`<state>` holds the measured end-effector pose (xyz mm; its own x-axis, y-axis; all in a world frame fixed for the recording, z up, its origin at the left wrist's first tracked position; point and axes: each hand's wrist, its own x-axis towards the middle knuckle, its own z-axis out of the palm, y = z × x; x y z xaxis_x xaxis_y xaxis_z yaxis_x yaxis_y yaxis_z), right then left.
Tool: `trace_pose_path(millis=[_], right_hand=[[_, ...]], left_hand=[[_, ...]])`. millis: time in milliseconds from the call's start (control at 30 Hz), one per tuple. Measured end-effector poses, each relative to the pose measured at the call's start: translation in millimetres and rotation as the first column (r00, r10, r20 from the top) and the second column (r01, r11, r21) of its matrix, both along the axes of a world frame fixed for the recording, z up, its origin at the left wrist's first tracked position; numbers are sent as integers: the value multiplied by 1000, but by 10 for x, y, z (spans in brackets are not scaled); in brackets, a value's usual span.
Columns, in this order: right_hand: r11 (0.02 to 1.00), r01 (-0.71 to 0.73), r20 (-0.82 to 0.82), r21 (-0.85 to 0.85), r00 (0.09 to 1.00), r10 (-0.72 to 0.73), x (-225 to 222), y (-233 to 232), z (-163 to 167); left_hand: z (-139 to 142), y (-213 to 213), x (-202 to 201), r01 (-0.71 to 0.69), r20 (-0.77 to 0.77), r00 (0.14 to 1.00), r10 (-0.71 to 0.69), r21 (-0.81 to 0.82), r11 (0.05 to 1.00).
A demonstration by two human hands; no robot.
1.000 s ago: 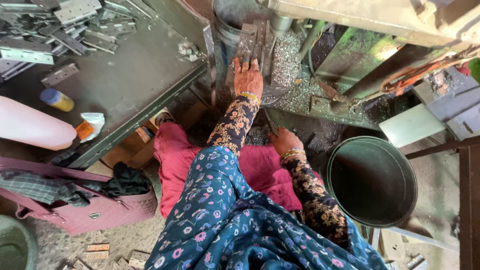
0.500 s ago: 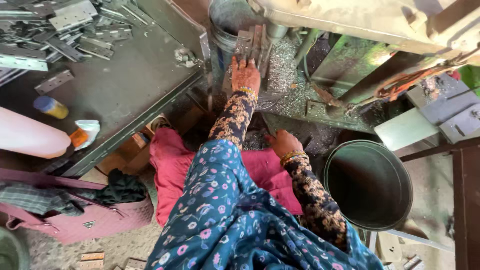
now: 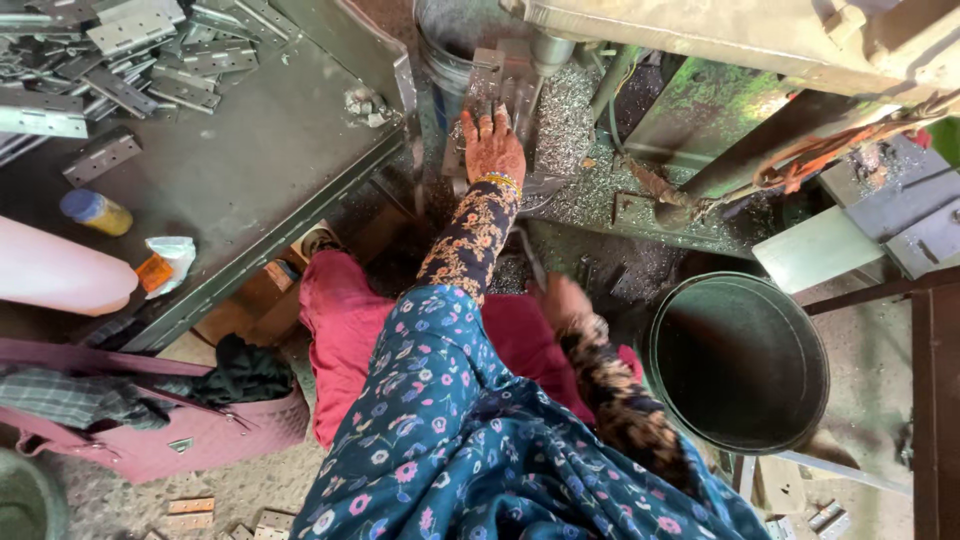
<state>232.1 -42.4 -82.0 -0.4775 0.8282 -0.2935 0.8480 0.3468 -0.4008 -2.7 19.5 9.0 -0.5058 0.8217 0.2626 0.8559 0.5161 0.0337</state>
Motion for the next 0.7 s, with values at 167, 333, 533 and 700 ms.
trace_pose_path(millis=[167,333,533,700], right_hand=[[999,32,-112,-14,993,-34,16,-84,-89],[994,-68,-8,84,998,69,33,100,60],[999,-19,-99,43,995,24,64,-143,88],[997,-51,-80,56,995,55,18,-29,111]], left_hand=[[5,-4,-66,49,27,998,-50,26,998],[130,146,-73,35,14,999,-35,-15,999],[206,204,-57,-2,87,996,5,-39,999],[225,130,-82,45,121,992,-38,-51,998]])
